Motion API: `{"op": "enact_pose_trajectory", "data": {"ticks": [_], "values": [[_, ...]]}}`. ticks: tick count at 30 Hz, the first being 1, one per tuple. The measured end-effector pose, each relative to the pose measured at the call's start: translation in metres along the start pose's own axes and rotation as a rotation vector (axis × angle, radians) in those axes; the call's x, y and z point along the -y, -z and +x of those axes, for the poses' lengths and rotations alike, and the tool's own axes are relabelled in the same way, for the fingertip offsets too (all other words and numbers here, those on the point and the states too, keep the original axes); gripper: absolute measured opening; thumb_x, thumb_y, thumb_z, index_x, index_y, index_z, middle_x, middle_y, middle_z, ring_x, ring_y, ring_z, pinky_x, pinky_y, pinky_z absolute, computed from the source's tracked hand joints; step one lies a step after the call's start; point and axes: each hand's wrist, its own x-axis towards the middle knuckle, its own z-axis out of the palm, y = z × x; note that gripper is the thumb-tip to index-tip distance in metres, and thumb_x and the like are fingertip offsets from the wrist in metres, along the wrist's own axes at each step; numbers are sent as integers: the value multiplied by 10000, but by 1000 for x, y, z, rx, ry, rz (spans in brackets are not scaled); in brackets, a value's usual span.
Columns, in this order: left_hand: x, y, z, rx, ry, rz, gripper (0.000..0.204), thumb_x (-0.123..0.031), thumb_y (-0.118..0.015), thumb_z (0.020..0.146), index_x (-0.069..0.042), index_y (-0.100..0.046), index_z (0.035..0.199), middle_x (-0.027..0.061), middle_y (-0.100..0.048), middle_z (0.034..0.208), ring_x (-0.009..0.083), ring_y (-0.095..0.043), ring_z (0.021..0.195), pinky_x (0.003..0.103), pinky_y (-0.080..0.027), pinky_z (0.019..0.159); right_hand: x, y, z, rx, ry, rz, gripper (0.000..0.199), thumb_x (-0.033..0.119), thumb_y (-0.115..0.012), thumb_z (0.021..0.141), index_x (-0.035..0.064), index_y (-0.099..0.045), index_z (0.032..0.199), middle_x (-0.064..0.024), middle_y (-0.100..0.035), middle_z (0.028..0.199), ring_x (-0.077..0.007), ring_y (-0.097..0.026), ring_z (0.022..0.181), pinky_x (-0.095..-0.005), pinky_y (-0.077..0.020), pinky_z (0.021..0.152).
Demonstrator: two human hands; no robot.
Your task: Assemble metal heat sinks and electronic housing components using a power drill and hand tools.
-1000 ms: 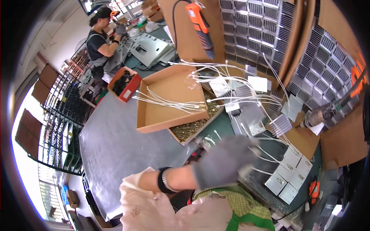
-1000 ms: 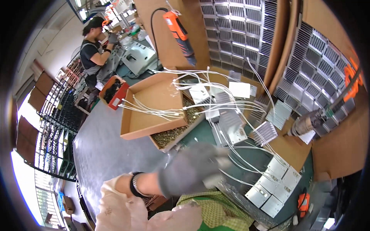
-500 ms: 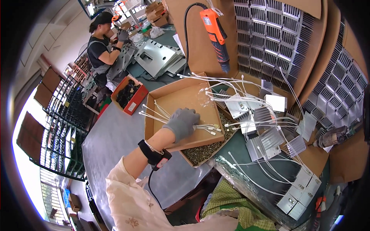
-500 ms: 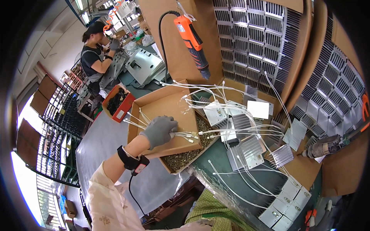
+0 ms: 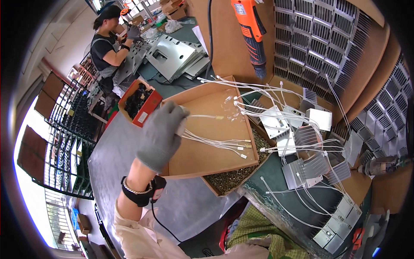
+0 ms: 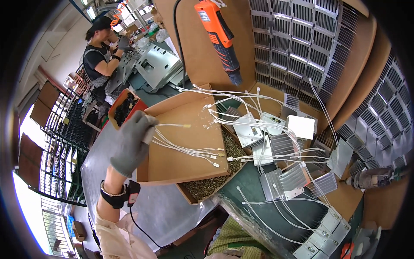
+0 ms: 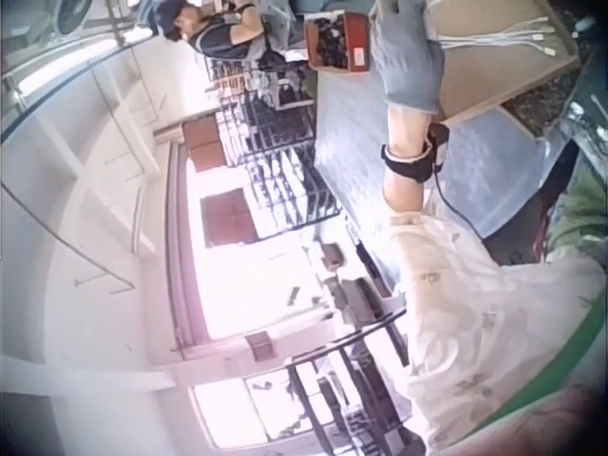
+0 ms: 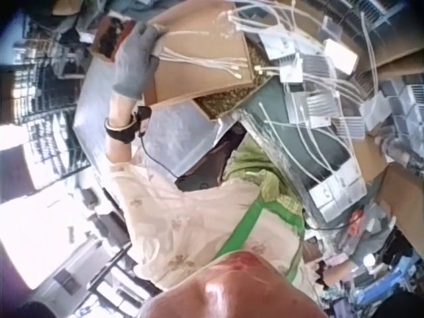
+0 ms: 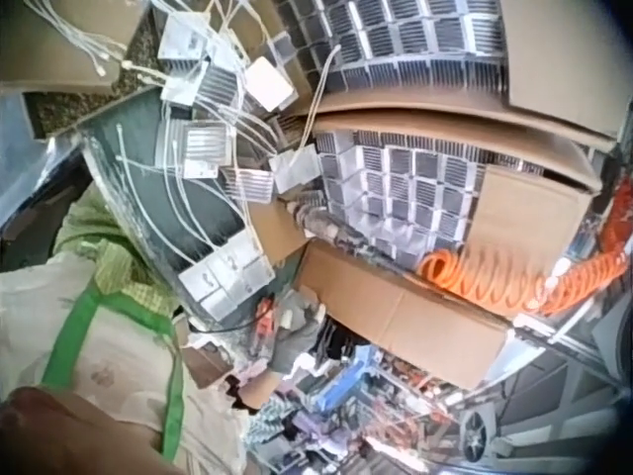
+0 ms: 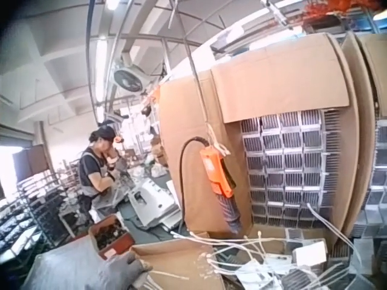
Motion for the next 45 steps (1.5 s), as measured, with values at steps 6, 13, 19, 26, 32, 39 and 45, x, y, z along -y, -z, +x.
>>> {"op": "enact_pose_trajectory", "data": {"ticks": [6,13,19,26,32,39,45], "values": [[-16,49,1,-170,-100,404,285,54,-589,749,-61,-645,1004,131,-587,978,326,-604,901,391,-481,757,52,-22,-27,81,209,-575,570,151,-574,867,-20,-423,1390,-155,-558,1263,-239,-554,1130,-353,-437,974],[-107,24,-3,-61,-471,34,137,-47,-519,950,50,-573,1029,223,-521,1244,356,-551,1116,398,-465,898,61,-15,-29,43,120,-569,391,110,-645,850,63,-502,1211,-129,-681,899,-223,-684,801,-328,-523,721],[-237,-31,-10,116,-548,-277,144,-63,-681,801,-6,-607,910,191,-557,1171,298,-608,828,366,-511,666,29,-26,-22,195,22,-471,253,121,-645,846,28,-613,1079,-129,-683,903,-228,-688,805,-320,-530,731],[-332,-55,-19,303,-606,-647,160,-70,-715,774,9,-622,876,197,-545,1195,299,-626,828,376,-527,663,41,-67,-7,391,269,-539,225,218,-619,852,55,-644,1005,-114,-637,935,-272,-646,859,-380,-505,769],[-356,-71,-35,350,-591,-696,136,-57,-705,775,14,-621,854,196,-554,1170,302,-621,821,376,-521,670,44,-103,6,455,289,-901,243,268,-615,838,77,-663,980,-111,-611,911,-306,-627,870,-424,-502,769],[-377,-80,-51,364,-662,-727,166,-110,-708,756,1,-626,847,190,-566,1167,310,-601,838,411,-502,721,28,-118,6,416,391,-1032,173,189,-594,838,79,-664,950,-124,-653,878,-315,-655,827,-420,-526,746],[-391,-88,-67,410,-756,-659,171,-137,-713,717,-33,-639,831,158,-572,1159,322,-538,978,451,-426,849,80,-77,-41,325,227,-450,154,123,-600,854,34,-662,963,-116,-668,786,-222,-656,679,-333,-524,658]]}}
